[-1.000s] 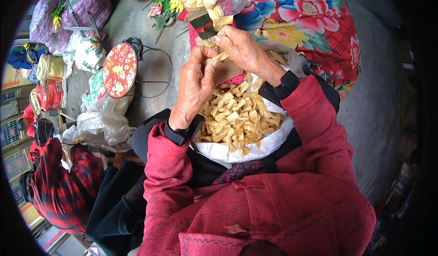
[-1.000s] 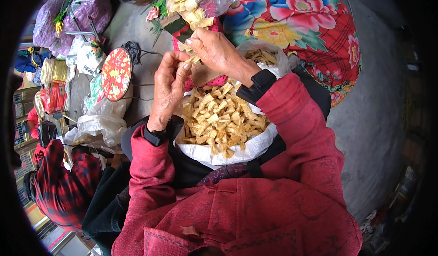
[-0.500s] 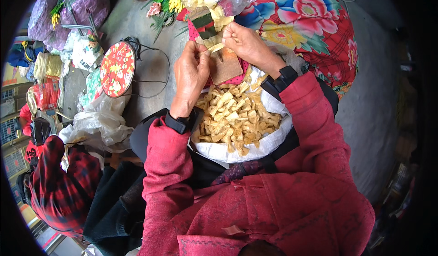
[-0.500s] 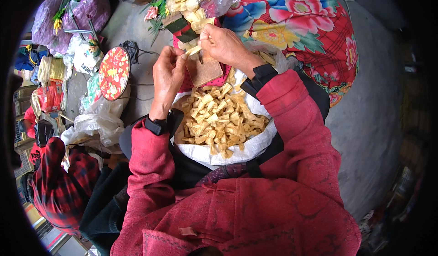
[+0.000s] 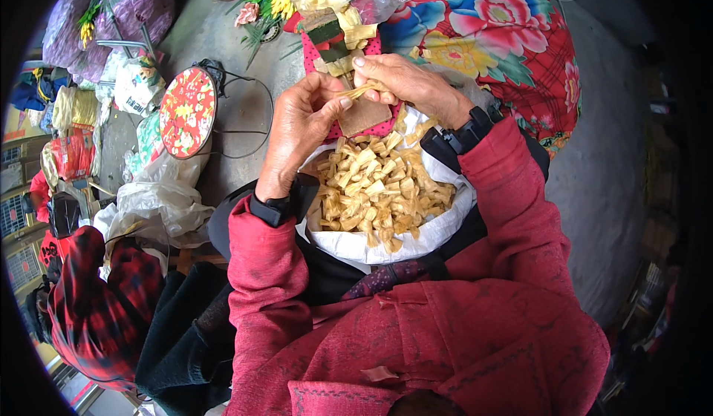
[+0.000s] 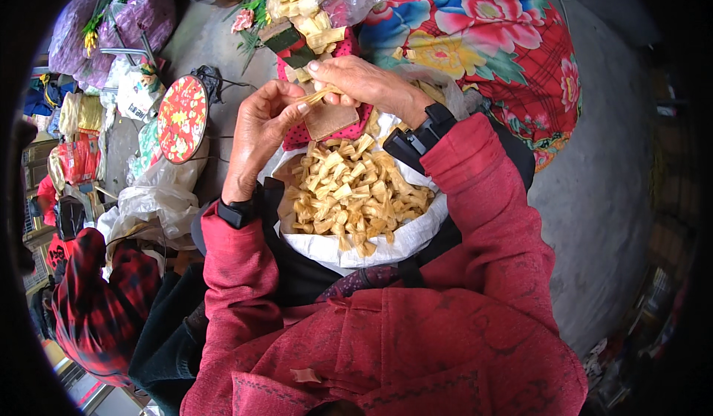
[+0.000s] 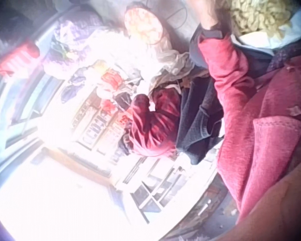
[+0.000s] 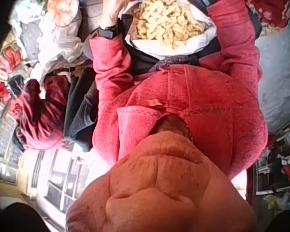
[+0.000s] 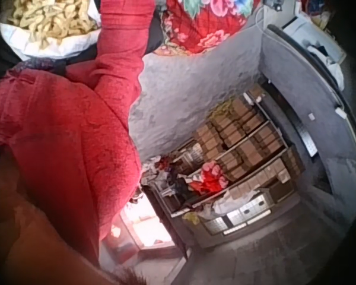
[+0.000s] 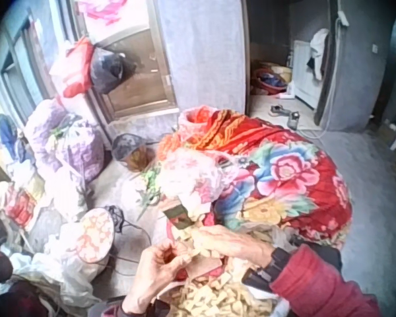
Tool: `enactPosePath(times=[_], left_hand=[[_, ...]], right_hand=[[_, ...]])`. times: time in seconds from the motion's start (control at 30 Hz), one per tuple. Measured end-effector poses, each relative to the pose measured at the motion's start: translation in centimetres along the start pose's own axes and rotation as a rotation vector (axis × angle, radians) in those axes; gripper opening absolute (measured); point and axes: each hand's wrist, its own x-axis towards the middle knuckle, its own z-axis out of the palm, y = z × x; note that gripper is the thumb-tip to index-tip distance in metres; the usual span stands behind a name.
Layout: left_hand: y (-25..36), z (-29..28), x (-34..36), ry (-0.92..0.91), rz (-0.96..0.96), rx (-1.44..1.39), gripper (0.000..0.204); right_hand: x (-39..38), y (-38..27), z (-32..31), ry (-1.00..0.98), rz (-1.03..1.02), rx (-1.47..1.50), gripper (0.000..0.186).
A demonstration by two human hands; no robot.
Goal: The person sits on the floor and uses a small knife to cut dried vegetable strips into smaller pieces, collecting them in a white cloth bag. The person repeatedly picks up strips, cuts them, and places the pieces into the bag.
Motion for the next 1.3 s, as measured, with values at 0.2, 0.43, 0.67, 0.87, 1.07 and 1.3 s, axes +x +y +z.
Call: enactPosePath(times=[0.2, 0.43, 0.67, 0.87, 1.07, 1.3], left_hand=[[-0.6, 0.7, 0.6, 0.095, -0.02, -0.045, 0.005], [-0.8, 0.5, 1.1, 0.17, -0.091, -0.123, 0.004], [-2.3, 0.6, 2.2, 0.217, -0.067, 0.001, 0.003], [-4.2, 0.9, 2.5, 0.31, 0.05, 0.453, 0.006], [-4.4, 0.4, 2.2, 0.354, 0.139, 0.4, 0.007], [-2.2, 1.1, 1.5, 0.345, 0.214, 0.356, 0.016]], right_hand=[[-0.4, -1.2, 0.5, 0.087, 0.05, 0.157, 0.06], [-0.3, -1.2, -0.4, 0.11, 0.138, 0.195, 0.048], [1.2, 1.5, 0.2, 0.289, -0.121, -0.2, 0.023], [1.2, 2.3, 1.3, 0.515, -0.082, -0.883, 0.022], [0.1, 0.7, 0.3, 0.259, 0.003, 0.053, 0.038], [-0.5, 0.0, 0.0, 0.11, 0.111, 0.27, 0.03]])
